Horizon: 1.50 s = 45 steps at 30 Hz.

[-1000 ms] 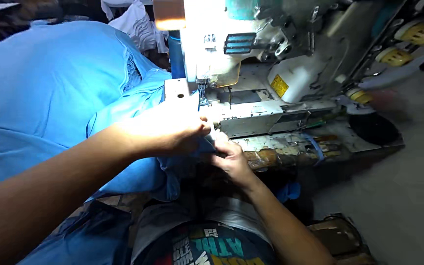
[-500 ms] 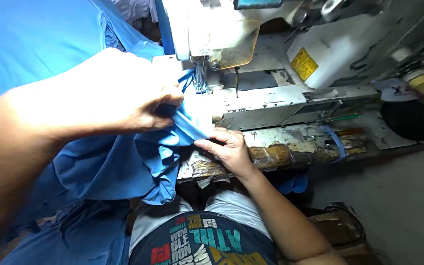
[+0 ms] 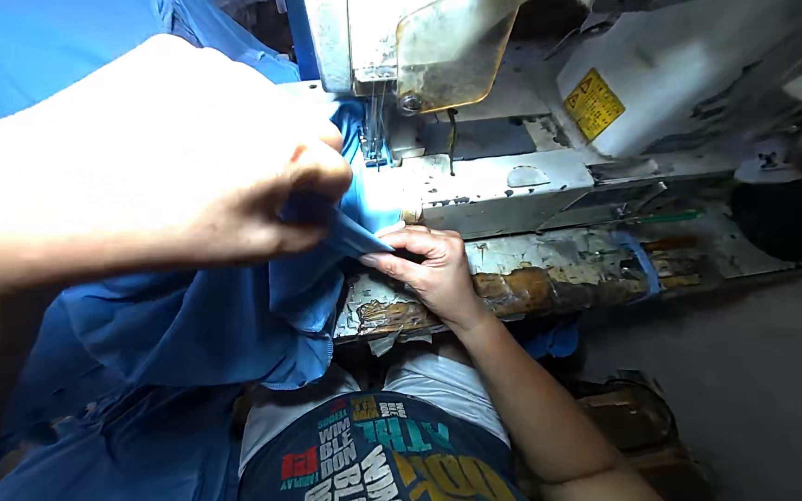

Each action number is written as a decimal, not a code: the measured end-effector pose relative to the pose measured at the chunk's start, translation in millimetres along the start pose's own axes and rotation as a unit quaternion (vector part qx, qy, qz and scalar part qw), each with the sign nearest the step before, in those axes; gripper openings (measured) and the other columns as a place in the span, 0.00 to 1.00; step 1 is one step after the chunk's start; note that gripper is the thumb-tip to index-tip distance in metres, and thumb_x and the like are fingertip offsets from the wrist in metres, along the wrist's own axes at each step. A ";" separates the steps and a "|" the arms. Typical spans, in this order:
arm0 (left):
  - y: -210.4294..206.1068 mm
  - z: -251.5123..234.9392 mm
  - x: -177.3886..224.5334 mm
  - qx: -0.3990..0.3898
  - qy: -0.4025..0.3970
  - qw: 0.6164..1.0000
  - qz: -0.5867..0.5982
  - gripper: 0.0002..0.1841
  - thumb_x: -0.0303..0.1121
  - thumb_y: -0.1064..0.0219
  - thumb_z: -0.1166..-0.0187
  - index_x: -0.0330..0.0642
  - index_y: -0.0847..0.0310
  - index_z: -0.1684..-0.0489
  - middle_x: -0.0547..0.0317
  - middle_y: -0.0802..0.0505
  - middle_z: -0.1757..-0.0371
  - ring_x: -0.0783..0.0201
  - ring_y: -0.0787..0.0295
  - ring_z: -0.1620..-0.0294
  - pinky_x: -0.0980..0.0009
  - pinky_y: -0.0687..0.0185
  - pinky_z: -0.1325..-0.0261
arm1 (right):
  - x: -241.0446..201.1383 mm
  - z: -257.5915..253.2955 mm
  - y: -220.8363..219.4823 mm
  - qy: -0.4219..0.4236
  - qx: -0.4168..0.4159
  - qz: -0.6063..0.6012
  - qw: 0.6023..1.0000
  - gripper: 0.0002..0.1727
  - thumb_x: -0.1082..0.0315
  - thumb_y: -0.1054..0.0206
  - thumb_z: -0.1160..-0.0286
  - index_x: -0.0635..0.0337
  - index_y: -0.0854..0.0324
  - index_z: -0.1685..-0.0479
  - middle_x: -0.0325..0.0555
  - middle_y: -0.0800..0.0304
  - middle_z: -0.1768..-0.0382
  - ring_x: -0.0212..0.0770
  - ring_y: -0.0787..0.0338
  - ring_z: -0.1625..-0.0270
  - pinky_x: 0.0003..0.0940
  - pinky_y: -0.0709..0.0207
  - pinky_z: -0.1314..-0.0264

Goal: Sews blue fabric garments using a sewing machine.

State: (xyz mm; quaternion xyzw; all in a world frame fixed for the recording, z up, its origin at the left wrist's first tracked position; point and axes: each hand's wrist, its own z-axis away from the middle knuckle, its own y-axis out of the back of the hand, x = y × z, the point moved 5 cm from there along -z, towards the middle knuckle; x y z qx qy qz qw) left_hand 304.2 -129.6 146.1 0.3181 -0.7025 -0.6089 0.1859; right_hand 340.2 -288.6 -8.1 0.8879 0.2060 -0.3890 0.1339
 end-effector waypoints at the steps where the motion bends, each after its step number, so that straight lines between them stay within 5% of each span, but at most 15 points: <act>1: 0.3 -1.8 3.1 -0.002 -0.007 1.000 0.002 0.14 0.51 0.39 0.29 0.58 0.24 0.82 0.72 0.27 0.79 0.69 0.27 0.79 0.65 0.42 0.78 | 0.2 0.1 0.2 0.001 0.000 -0.003 1.000 0.04 0.78 0.22 0.37 0.70 0.08 0.64 0.46 0.03 0.62 0.24 0.07 0.57 0.18 0.14 0.49; 4: 5.1 -8.8 -9.1 -0.053 -0.016 0.998 0.012 0.14 0.52 0.30 0.36 0.54 0.14 0.68 0.63 0.19 0.73 0.60 0.19 0.71 0.58 0.35 0.73 | 1.4 1.4 0.4 -0.009 0.006 -0.004 1.000 0.04 0.77 0.22 0.36 0.71 0.08 0.65 0.46 0.04 0.63 0.23 0.08 0.61 0.17 0.15 0.53; 9: 5.2 -2.0 4.1 0.004 0.008 1.000 -0.013 0.14 0.52 0.38 0.30 0.57 0.24 0.81 0.71 0.26 0.78 0.67 0.25 0.78 0.64 0.39 0.79 | 1.3 0.3 1.7 0.006 0.006 -0.022 1.000 0.04 0.78 0.22 0.36 0.71 0.08 0.64 0.46 0.04 0.61 0.24 0.08 0.59 0.17 0.15 0.53; 12: 9.8 -2.1 -5.6 -0.041 0.023 0.999 -0.004 0.15 0.54 0.33 0.31 0.54 0.17 0.70 0.63 0.21 0.74 0.61 0.21 0.73 0.58 0.36 0.75 | 1.6 1.2 1.0 -0.006 0.011 -0.019 1.000 0.05 0.78 0.22 0.37 0.71 0.08 0.66 0.47 0.04 0.62 0.25 0.07 0.58 0.18 0.14 0.52; 16: 15.6 -5.8 2.6 -0.021 -0.009 1.000 0.020 0.14 0.52 0.26 0.42 0.56 0.19 0.78 0.67 0.24 0.79 0.66 0.26 0.79 0.64 0.40 0.76 | 2.0 2.4 1.8 -0.005 0.012 -0.022 1.000 0.04 0.78 0.22 0.37 0.71 0.08 0.65 0.47 0.04 0.61 0.25 0.08 0.57 0.17 0.15 0.52; 20: 10.4 -7.9 -3.5 -0.021 -0.013 1.000 0.015 0.15 0.53 0.26 0.42 0.56 0.21 0.78 0.67 0.25 0.80 0.66 0.27 0.79 0.63 0.40 0.76 | 1.2 2.5 1.9 -0.007 0.013 -0.018 1.000 0.04 0.78 0.22 0.36 0.70 0.08 0.67 0.46 0.05 0.62 0.24 0.09 0.59 0.17 0.15 0.54; 25: 10.5 -3.2 14.8 0.006 0.000 1.000 -0.028 0.16 0.51 0.37 0.30 0.55 0.29 0.84 0.69 0.29 0.81 0.66 0.29 0.80 0.64 0.44 0.77 | 1.8 2.5 3.7 0.000 0.009 -0.024 1.000 0.04 0.79 0.23 0.37 0.70 0.08 0.65 0.46 0.04 0.60 0.24 0.08 0.56 0.17 0.15 0.51; 30: 12.4 -4.0 -3.0 0.002 0.003 1.000 0.006 0.14 0.52 0.26 0.43 0.57 0.22 0.79 0.68 0.26 0.80 0.67 0.28 0.79 0.65 0.42 0.76 | 2.2 3.5 3.9 -0.009 0.016 -0.021 1.000 0.04 0.78 0.22 0.37 0.71 0.08 0.66 0.46 0.04 0.61 0.25 0.08 0.58 0.18 0.15 0.53; 34: 12.1 1.5 5.2 0.030 0.019 0.999 -0.038 0.17 0.51 0.38 0.30 0.53 0.32 0.85 0.67 0.32 0.82 0.64 0.30 0.81 0.63 0.44 0.79 | 1.2 2.5 3.9 -0.001 0.014 -0.028 0.999 0.03 0.77 0.22 0.36 0.69 0.09 0.66 0.43 0.05 0.62 0.23 0.11 0.60 0.16 0.17 0.56; 38: 18.0 6.2 13.6 0.052 0.053 0.994 -0.085 0.24 0.56 0.41 0.26 0.48 0.32 0.85 0.60 0.27 0.81 0.56 0.26 0.80 0.58 0.43 0.78 | -1.8 2.2 4.8 -0.016 0.026 -0.043 0.999 0.03 0.78 0.23 0.35 0.69 0.08 0.65 0.43 0.05 0.61 0.24 0.09 0.57 0.18 0.15 0.52; 41: 0.2 11.8 49.9 0.124 0.076 0.983 -0.114 0.28 0.61 0.38 0.25 0.40 0.19 0.73 0.47 0.18 0.71 0.41 0.22 0.66 0.45 0.37 0.63 | -20.5 10.0 1.2 -0.069 0.034 -0.060 0.995 0.02 0.78 0.24 0.35 0.65 0.09 0.65 0.38 0.07 0.63 0.22 0.11 0.62 0.18 0.15 0.57; 43: -34.1 19.5 58.4 0.129 0.090 0.982 -0.100 0.17 0.45 0.34 0.25 0.45 0.10 0.48 0.47 0.09 0.49 0.38 0.17 0.41 0.38 0.33 0.38 | -35.8 15.2 -4.5 -0.083 0.040 -0.065 0.994 0.02 0.77 0.23 0.36 0.65 0.09 0.67 0.38 0.07 0.66 0.21 0.11 0.63 0.17 0.15 0.57; 45: -53.4 26.7 46.8 0.125 0.108 0.982 -0.093 0.16 0.31 0.41 0.23 0.49 0.11 0.42 0.50 0.07 0.40 0.38 0.18 0.29 0.33 0.35 0.29 | -42.2 18.4 -5.5 -0.079 0.044 -0.060 0.994 0.02 0.76 0.23 0.35 0.66 0.08 0.67 0.38 0.08 0.67 0.21 0.13 0.66 0.15 0.17 0.61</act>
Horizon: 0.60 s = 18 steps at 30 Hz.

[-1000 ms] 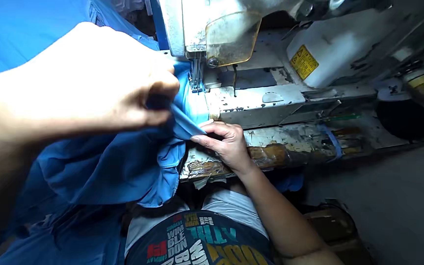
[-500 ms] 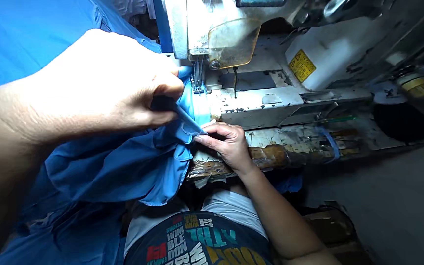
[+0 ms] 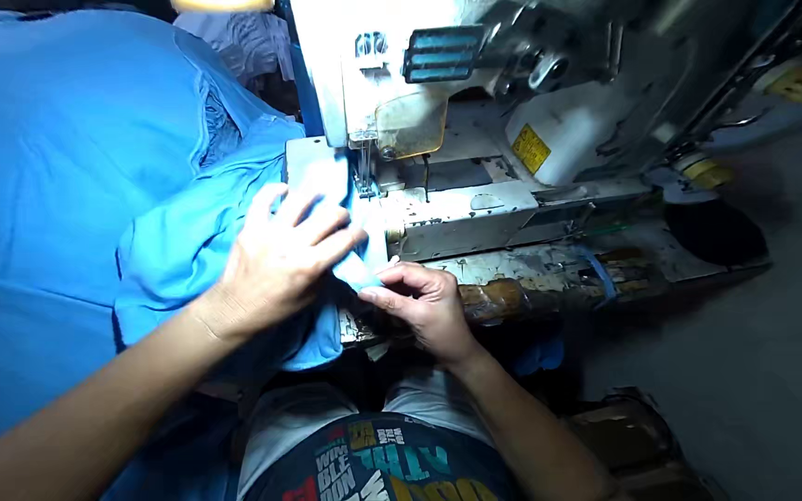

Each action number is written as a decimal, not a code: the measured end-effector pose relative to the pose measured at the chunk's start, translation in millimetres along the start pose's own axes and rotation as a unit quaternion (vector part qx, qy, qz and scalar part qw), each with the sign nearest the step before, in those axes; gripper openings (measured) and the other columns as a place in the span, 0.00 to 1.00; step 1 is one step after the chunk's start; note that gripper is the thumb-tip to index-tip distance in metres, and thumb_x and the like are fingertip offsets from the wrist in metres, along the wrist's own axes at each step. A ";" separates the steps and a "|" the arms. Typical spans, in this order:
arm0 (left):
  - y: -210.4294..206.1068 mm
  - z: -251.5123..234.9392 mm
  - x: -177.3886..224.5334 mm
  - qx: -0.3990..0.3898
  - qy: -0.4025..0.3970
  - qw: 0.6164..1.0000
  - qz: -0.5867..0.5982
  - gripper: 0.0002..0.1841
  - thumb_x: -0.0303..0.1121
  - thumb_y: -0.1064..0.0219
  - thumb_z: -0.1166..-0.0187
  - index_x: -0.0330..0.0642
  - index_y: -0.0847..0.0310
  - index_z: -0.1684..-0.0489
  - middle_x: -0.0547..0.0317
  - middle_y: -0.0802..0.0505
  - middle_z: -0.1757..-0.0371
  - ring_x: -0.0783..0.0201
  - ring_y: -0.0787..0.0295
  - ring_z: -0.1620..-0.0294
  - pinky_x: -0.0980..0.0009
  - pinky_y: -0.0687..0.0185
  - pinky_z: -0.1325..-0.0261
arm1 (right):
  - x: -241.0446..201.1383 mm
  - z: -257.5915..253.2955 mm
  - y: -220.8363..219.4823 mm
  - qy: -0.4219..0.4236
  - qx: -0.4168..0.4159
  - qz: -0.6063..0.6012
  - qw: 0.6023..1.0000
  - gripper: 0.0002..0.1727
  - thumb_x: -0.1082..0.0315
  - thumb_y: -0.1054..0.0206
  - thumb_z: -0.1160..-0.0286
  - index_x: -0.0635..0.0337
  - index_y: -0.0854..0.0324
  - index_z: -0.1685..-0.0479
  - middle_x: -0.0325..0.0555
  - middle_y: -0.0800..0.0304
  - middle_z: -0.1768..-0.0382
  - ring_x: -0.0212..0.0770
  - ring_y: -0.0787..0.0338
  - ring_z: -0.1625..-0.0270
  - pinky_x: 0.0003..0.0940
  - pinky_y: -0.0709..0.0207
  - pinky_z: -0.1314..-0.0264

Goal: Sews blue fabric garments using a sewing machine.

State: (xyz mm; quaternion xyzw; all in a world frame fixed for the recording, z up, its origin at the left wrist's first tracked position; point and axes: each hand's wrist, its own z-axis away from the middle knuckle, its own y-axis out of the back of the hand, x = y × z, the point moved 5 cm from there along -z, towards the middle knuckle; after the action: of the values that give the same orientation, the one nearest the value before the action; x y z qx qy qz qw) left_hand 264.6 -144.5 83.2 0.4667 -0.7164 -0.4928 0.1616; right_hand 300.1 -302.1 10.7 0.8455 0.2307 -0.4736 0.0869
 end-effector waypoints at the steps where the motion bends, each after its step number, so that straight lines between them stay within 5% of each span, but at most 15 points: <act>1: 0.9 0.2 -4.5 0.000 0.008 1.000 -0.002 0.17 0.30 0.42 0.23 0.49 0.09 0.44 0.52 0.06 0.42 0.38 0.18 0.30 0.33 0.36 0.29 | -3.1 0.5 1.4 0.004 0.000 0.002 1.000 0.02 0.76 0.23 0.34 0.66 0.08 0.67 0.39 0.07 0.66 0.21 0.12 0.66 0.16 0.16 0.61; 6: 17.9 -5.1 -0.8 -0.040 0.037 0.998 -0.040 0.19 0.25 0.43 0.25 0.52 0.06 0.47 0.57 0.04 0.43 0.39 0.18 0.27 0.30 0.43 0.24 | -20.3 2.3 3.9 0.029 0.013 0.053 0.998 0.03 0.75 0.23 0.35 0.66 0.08 0.67 0.40 0.07 0.65 0.21 0.12 0.66 0.14 0.17 0.62; 15: 2.9 -21.6 -17.5 -0.055 0.066 0.996 -0.028 0.18 0.24 0.39 0.30 0.51 0.05 0.51 0.59 0.04 0.47 0.39 0.19 0.26 0.27 0.46 0.23 | 12.7 -11.0 5.4 0.047 0.059 0.061 0.995 0.03 0.73 0.23 0.34 0.65 0.07 0.68 0.39 0.05 0.65 0.21 0.11 0.65 0.15 0.16 0.60; 18: -3.2 -19.3 -17.1 -0.034 0.111 0.993 -0.021 0.18 0.23 0.39 0.28 0.50 0.07 0.47 0.55 0.07 0.39 0.38 0.26 0.19 0.24 0.52 0.20 | 22.4 -23.8 3.8 0.064 0.048 0.078 0.994 0.04 0.74 0.23 0.33 0.66 0.07 0.65 0.40 0.06 0.65 0.20 0.12 0.66 0.15 0.17 0.62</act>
State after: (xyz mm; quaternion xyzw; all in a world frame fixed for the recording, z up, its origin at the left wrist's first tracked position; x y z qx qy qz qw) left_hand 288.3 -141.3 93.3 0.5278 -0.6671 -0.4650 0.2452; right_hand 329.9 -289.9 4.3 0.8927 0.1467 -0.4206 0.0680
